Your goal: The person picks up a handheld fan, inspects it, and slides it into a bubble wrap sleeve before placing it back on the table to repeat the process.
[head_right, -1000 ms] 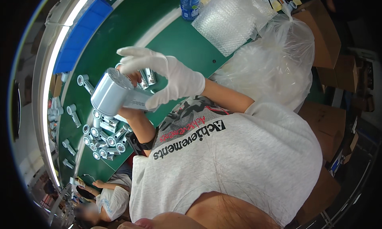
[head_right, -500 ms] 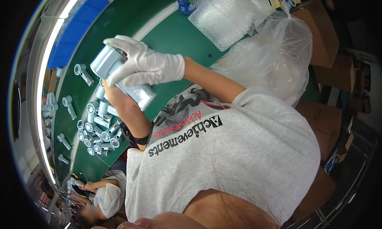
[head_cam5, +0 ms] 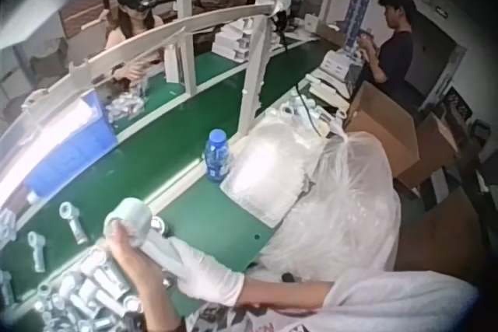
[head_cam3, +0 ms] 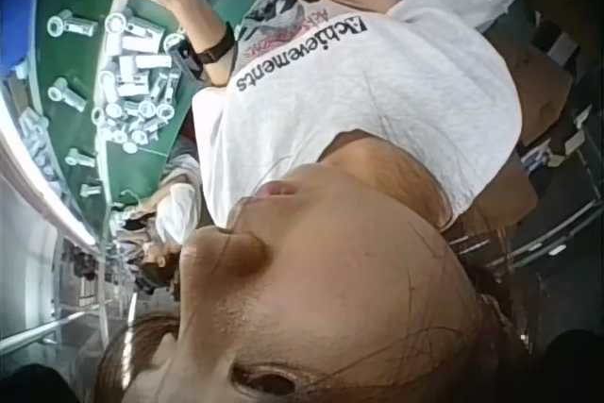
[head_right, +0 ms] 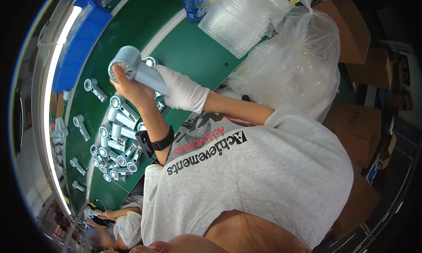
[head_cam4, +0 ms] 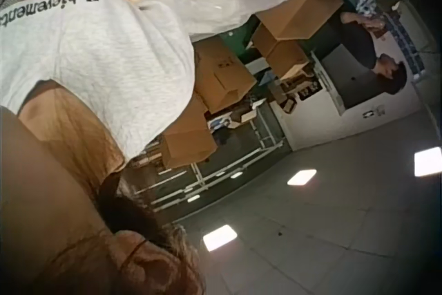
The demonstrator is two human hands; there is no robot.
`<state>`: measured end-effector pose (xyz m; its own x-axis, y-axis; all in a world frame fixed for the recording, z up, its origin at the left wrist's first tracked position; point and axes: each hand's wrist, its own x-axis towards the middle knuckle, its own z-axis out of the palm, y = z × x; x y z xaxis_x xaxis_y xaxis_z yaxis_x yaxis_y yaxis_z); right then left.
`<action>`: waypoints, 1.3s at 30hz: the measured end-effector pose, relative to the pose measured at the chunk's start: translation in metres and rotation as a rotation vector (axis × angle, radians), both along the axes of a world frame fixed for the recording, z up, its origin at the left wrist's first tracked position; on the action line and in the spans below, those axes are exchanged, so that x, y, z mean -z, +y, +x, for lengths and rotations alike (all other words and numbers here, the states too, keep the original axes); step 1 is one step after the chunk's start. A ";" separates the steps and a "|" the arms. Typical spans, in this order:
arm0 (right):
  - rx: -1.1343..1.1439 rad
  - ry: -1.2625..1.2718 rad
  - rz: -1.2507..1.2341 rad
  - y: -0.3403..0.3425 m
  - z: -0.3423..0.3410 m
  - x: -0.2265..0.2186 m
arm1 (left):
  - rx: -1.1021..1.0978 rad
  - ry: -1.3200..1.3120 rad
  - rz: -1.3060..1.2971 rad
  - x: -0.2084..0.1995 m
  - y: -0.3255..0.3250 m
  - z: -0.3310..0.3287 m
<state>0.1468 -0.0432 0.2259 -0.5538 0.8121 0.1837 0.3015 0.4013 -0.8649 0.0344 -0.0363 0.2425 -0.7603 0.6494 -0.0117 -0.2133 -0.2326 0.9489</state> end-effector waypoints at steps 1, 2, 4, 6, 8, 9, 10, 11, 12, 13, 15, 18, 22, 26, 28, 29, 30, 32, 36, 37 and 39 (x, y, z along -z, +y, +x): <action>-0.099 0.005 -0.157 0.007 0.005 -0.002 | 0.017 -0.003 -0.001 0.007 0.004 -0.002; -0.204 0.014 -0.312 0.013 0.009 -0.005 | 0.253 -0.209 0.194 0.019 0.008 -0.007; -0.289 0.027 -0.467 0.018 0.014 -0.004 | 0.728 -0.633 0.577 0.049 0.017 -0.011; -0.287 0.348 -0.933 0.022 0.021 -0.003 | 0.840 -0.769 0.565 0.076 0.026 0.004; -0.266 0.531 -1.146 0.026 0.025 0.001 | 0.957 -0.940 0.659 0.116 0.036 0.032; -0.183 0.703 -1.296 0.024 0.026 0.002 | 0.989 -0.993 0.767 0.139 0.044 0.054; -0.109 0.876 -1.440 0.020 0.023 0.001 | 1.007 -1.003 0.767 0.158 0.056 0.067; -0.039 1.047 -1.580 0.019 0.018 -0.001 | 1.020 -0.798 0.411 0.175 0.070 0.075; -0.021 1.059 -1.565 0.023 0.017 -0.004 | 1.017 -0.585 0.060 0.185 0.079 0.087; 0.071 1.081 -1.645 0.028 0.015 -0.009 | 1.037 -0.589 0.062 0.193 0.078 0.095; 0.275 1.135 -1.792 0.044 0.022 -0.024 | 0.988 0.909 -0.073 0.190 0.081 0.117; 0.270 1.393 -1.931 0.058 0.040 -0.031 | 1.066 1.254 -0.227 0.165 0.084 0.133; 0.158 1.422 -1.763 0.061 0.064 -0.013 | 1.068 1.394 -0.325 0.151 0.079 0.115; 0.225 0.917 -1.258 0.056 0.107 0.019 | 1.022 1.316 -0.387 0.153 0.079 0.068; 0.298 0.703 -1.137 0.049 0.126 0.034 | 1.001 1.311 -0.405 0.157 0.073 0.055; 0.257 0.620 -1.148 0.046 0.131 0.040 | 0.978 1.302 -0.419 0.160 0.069 0.049; 0.217 0.536 -1.154 0.042 0.134 0.045 | 0.957 1.292 -0.428 0.163 0.066 0.045; 0.176 0.455 -1.159 0.038 0.131 0.060 | 0.929 1.183 -0.419 0.168 0.059 0.044; 0.134 0.499 -1.099 0.034 0.103 0.108 | 0.782 0.845 -0.381 0.184 0.051 0.038; 0.180 0.297 -0.713 0.033 0.100 0.129 | 0.701 0.725 -0.365 0.187 0.050 0.037; 0.256 -0.098 0.062 0.033 0.098 0.159 | 0.620 0.610 -0.347 0.185 0.049 0.036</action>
